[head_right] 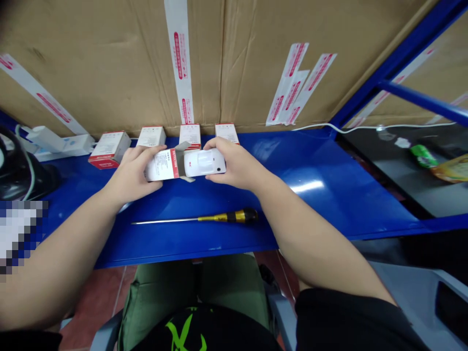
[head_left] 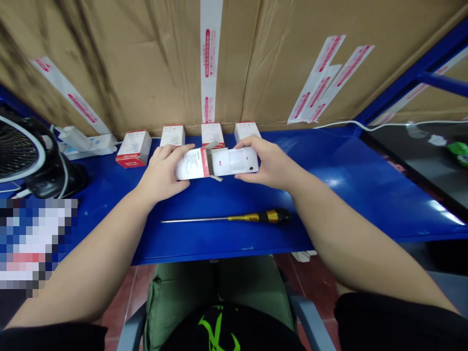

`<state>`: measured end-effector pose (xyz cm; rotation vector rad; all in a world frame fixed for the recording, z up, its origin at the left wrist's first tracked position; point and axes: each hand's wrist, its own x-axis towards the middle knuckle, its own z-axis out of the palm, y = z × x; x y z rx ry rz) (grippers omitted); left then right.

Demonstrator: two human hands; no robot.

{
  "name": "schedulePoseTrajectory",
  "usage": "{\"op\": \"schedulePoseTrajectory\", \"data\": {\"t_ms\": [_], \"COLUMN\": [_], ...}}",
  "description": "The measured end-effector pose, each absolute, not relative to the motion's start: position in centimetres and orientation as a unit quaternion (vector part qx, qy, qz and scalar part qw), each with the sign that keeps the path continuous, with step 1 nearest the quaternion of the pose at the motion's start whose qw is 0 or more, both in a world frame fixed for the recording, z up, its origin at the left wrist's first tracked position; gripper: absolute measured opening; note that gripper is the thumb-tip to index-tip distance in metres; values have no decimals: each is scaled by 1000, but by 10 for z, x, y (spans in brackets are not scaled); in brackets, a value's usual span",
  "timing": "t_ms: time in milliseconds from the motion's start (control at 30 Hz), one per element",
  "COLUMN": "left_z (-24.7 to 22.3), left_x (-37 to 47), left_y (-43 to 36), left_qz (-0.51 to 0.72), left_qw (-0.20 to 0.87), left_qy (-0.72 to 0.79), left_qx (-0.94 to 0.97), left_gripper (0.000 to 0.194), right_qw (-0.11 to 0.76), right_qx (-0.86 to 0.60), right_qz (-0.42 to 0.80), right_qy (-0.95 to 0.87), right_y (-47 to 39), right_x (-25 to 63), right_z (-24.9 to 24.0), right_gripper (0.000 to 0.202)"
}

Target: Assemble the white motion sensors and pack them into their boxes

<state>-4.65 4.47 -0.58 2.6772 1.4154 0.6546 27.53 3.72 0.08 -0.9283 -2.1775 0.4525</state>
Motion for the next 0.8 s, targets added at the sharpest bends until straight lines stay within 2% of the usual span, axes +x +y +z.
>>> {"op": "schedulePoseTrajectory", "data": {"t_ms": [133, 300, 500, 667, 800], "left_z": [-9, -13, -12, -13, -15], "left_x": [-46, -44, -45, -47, -45], "left_y": [46, 46, 47, 47, 46], "left_qz": [204, 218, 246, 268, 277], "left_qw": [8, 13, 13, 17, 39], "left_qy": [446, 413, 410, 412, 383], "left_qx": [872, 884, 878, 871, 880], "left_gripper": [87, 85, 80, 80, 82], "right_qw": [357, 391, 421, 473, 466], "right_qx": [-366, -299, -258, -298, -284], "right_qz": [147, 124, 144, 181, 106], "right_qy": [-847, -862, -857, -809, -831], "right_y": [46, 54, 60, 61, 60], "right_x": [267, 255, 256, 264, 267], "right_z": [-19, -45, -52, -41, -31], "right_gripper": [53, 58, 67, 42, 35]}}
